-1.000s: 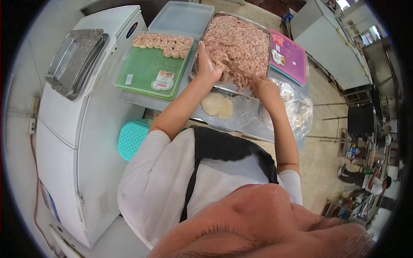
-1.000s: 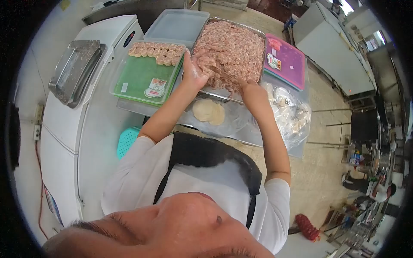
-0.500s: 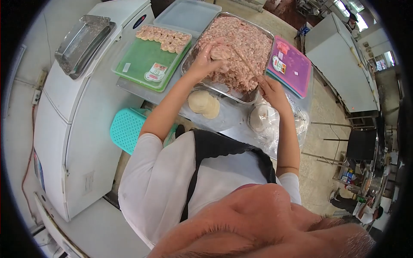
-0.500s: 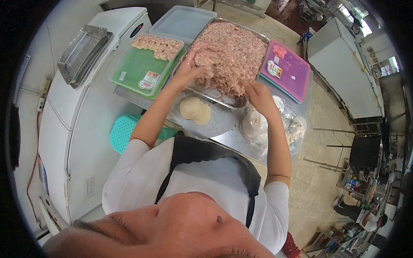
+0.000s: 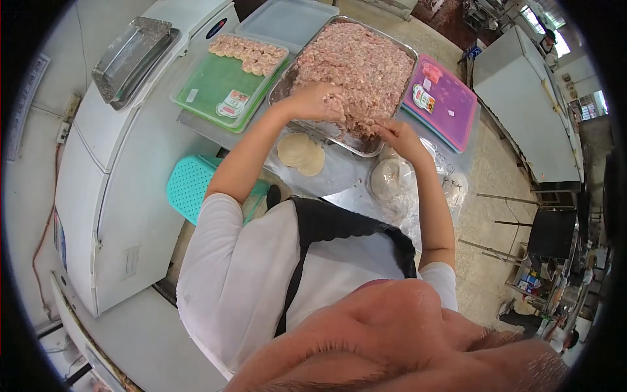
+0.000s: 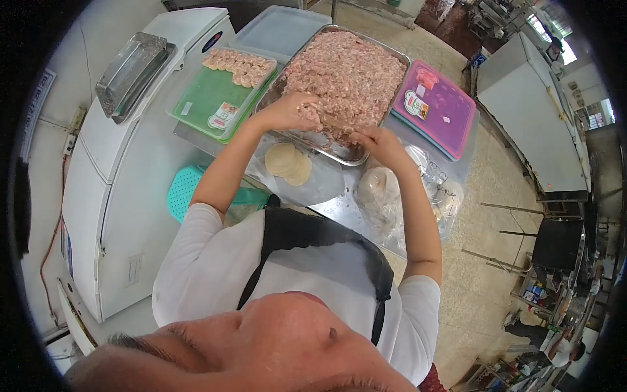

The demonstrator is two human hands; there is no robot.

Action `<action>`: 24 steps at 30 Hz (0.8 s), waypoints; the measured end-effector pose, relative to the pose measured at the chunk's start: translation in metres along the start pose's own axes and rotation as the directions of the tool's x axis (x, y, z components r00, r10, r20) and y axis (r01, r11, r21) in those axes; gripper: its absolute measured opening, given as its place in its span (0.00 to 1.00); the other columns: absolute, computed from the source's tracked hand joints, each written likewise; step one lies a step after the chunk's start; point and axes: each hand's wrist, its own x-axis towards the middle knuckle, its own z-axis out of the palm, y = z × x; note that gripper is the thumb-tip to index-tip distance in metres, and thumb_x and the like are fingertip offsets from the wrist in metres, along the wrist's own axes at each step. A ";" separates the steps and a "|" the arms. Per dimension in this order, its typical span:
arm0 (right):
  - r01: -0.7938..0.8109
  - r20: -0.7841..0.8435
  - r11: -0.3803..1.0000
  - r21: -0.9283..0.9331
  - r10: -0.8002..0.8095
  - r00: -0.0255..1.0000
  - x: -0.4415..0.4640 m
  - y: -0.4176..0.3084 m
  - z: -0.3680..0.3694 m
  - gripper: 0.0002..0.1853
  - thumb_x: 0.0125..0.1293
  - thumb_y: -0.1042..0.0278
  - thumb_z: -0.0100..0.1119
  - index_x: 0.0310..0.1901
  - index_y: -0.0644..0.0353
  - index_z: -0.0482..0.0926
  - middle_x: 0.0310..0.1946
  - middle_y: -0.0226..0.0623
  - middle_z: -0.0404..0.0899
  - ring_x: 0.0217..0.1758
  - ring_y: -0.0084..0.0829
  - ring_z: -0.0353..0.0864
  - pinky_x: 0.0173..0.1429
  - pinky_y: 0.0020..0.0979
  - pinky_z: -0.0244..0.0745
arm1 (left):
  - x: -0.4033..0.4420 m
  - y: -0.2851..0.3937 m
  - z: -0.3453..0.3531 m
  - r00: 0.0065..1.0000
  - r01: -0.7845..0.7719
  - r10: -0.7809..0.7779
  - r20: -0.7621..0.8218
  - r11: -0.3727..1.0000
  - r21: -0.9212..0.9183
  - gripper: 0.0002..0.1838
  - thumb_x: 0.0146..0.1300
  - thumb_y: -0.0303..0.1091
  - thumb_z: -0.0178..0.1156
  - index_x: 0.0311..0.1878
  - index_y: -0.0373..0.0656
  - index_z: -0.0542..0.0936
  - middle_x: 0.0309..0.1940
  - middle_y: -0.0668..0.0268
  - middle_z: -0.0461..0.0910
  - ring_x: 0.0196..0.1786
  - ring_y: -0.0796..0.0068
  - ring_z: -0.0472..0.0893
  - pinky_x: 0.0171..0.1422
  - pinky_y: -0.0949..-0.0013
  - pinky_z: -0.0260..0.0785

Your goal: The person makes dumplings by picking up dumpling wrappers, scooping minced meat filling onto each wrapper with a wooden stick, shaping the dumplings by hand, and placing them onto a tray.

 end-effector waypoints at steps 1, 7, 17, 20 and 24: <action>0.003 -0.081 0.988 -0.155 -0.016 0.997 0.000 -0.003 -0.002 0.14 0.68 0.58 0.56 0.41 0.60 0.82 0.25 0.40 0.76 0.28 0.36 0.75 0.36 0.35 0.70 | 0.001 -0.006 0.005 0.993 0.115 -0.116 -0.011 0.991 -0.062 0.30 0.47 0.42 0.72 0.52 0.35 0.77 0.43 0.57 0.82 0.44 0.69 0.80 0.48 0.69 0.73; -0.059 -0.255 0.875 -0.480 -0.074 0.964 -0.002 -0.017 0.021 0.12 0.68 0.59 0.53 0.49 0.50 0.80 0.36 0.46 0.80 0.37 0.49 0.80 0.38 0.44 0.74 | 0.021 -0.060 0.037 0.933 0.351 -0.357 0.046 0.873 -0.338 0.33 0.48 0.45 0.71 0.55 0.35 0.75 0.45 0.49 0.81 0.47 0.65 0.80 0.53 0.66 0.71; -0.067 -0.257 0.993 -0.093 0.041 0.966 -0.033 0.004 -0.014 0.18 0.68 0.56 0.55 0.52 0.59 0.79 0.32 0.48 0.81 0.37 0.40 0.83 0.43 0.36 0.75 | -0.011 0.020 -0.007 0.990 0.022 -0.047 -0.130 0.982 -0.187 0.27 0.51 0.40 0.70 0.53 0.41 0.75 0.45 0.59 0.80 0.45 0.69 0.79 0.50 0.66 0.70; -0.116 -0.083 0.991 0.073 0.122 0.989 -0.024 -0.042 -0.002 0.20 0.69 0.58 0.55 0.51 0.67 0.79 0.43 0.46 0.83 0.45 0.31 0.81 0.52 0.29 0.72 | -0.006 0.022 -0.010 0.999 0.037 -0.035 0.011 0.983 -0.180 0.23 0.51 0.38 0.70 0.48 0.39 0.77 0.46 0.62 0.81 0.46 0.70 0.79 0.52 0.67 0.70; -0.076 -0.049 0.995 -0.070 0.072 0.996 -0.012 -0.008 0.008 0.17 0.67 0.58 0.57 0.51 0.61 0.80 0.42 0.43 0.83 0.42 0.35 0.81 0.47 0.32 0.73 | -0.003 0.021 -0.010 0.998 -0.066 0.066 -0.014 0.998 -0.014 0.16 0.51 0.34 0.68 0.41 0.38 0.78 0.36 0.63 0.82 0.40 0.74 0.80 0.46 0.69 0.71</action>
